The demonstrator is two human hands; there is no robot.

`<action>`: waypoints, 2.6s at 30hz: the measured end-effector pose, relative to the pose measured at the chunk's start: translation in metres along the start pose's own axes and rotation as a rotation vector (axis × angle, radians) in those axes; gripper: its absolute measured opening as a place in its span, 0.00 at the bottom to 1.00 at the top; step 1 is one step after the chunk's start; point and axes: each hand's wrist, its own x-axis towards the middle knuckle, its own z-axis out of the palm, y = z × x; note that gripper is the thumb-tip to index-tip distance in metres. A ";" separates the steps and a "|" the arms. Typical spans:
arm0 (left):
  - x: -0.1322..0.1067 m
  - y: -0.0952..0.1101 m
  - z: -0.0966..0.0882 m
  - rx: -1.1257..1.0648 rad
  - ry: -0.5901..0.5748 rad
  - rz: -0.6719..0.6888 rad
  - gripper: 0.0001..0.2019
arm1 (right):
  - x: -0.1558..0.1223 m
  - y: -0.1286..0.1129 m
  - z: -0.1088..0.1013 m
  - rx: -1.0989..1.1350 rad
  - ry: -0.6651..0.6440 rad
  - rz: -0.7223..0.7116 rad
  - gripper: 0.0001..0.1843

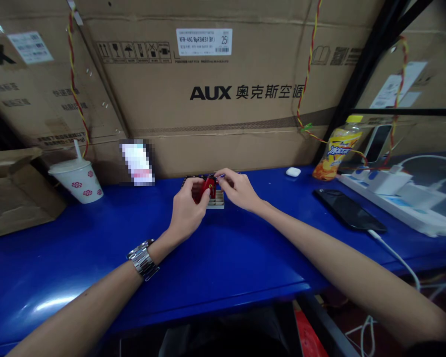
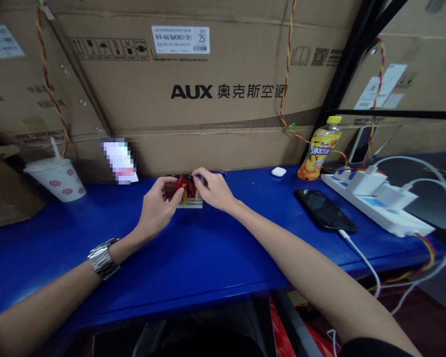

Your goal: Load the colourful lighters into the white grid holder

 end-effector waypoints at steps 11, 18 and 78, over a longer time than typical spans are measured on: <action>0.000 0.001 0.001 -0.034 0.012 -0.026 0.12 | 0.002 -0.019 0.000 0.342 -0.048 0.063 0.16; 0.002 0.003 -0.003 0.010 0.105 0.005 0.06 | 0.004 0.004 -0.006 0.332 0.000 0.135 0.18; 0.000 0.004 -0.002 0.048 -0.032 0.074 0.12 | 0.004 -0.006 0.009 0.087 0.152 -0.003 0.16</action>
